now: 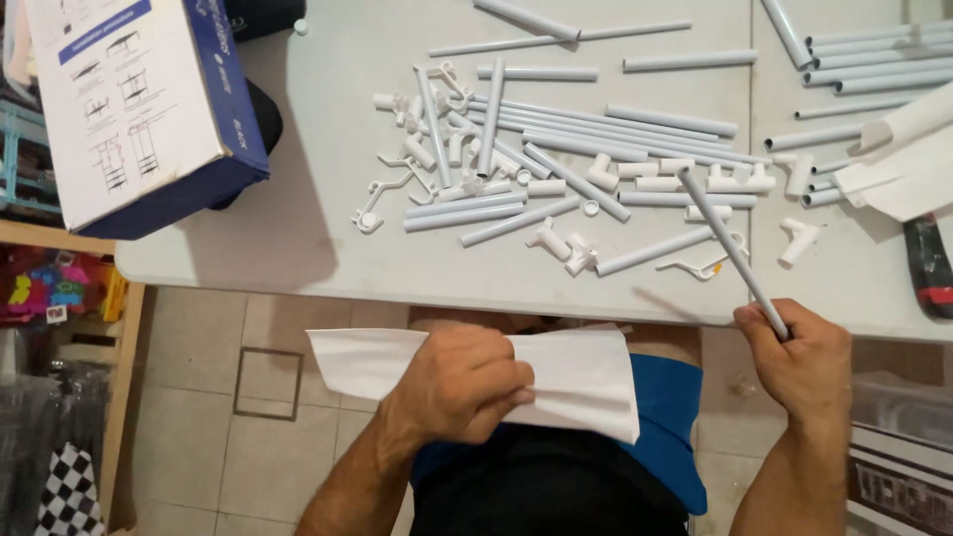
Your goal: Assembling a multi-tier shoe rack by sliding fabric shelves onto metal poles and connecting them with plastic joints.
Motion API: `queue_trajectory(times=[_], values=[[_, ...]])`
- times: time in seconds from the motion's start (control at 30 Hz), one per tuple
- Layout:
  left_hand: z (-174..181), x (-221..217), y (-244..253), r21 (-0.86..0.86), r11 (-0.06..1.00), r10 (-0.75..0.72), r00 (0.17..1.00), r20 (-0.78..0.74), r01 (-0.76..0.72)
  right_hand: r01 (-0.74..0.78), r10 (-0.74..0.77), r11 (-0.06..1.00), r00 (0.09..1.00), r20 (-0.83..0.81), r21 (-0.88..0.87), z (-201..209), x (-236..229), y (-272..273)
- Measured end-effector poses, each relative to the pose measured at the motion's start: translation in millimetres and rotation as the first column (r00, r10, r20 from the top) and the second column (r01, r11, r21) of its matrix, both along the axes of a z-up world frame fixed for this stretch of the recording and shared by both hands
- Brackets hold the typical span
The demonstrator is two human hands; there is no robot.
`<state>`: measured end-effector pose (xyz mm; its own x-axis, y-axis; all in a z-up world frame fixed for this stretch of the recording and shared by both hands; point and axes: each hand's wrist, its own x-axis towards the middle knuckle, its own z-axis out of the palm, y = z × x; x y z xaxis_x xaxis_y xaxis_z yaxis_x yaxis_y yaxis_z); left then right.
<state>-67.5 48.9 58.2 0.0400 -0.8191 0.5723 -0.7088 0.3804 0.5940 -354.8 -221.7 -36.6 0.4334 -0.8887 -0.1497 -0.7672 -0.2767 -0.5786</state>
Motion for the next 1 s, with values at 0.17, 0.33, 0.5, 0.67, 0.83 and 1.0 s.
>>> queue_trajectory(times=[0.17,0.33,0.5,0.67,0.83,1.0], values=[[59,-24,12,-0.041,0.997,-0.063,0.991,0.116,0.068,-0.078,0.074,0.994,0.996,-0.048,-0.076,19,15,-4],[73,-32,32,-0.045,0.999,-0.010,1.000,0.012,0.010,-0.205,0.226,0.974,0.930,0.291,-0.100,27,19,7],[24,-12,8,0.233,0.960,0.158,0.987,0.009,-0.156,-0.366,0.390,0.921,0.841,0.375,-0.137,28,5,8],[-23,-13,-15,0.353,0.931,0.131,0.987,-0.096,-0.090,-0.384,0.353,0.923,0.855,0.380,0.009,42,29,47],[-30,-16,-42,0.438,0.886,0.210,0.974,-0.083,-0.154,-0.489,0.266,0.846,0.733,0.626,0.214,48,76,85],[-31,-30,-48,0.416,0.898,0.222,0.962,-0.157,-0.140,-0.396,0.170,0.870,0.802,0.573,0.295,23,80,95]])
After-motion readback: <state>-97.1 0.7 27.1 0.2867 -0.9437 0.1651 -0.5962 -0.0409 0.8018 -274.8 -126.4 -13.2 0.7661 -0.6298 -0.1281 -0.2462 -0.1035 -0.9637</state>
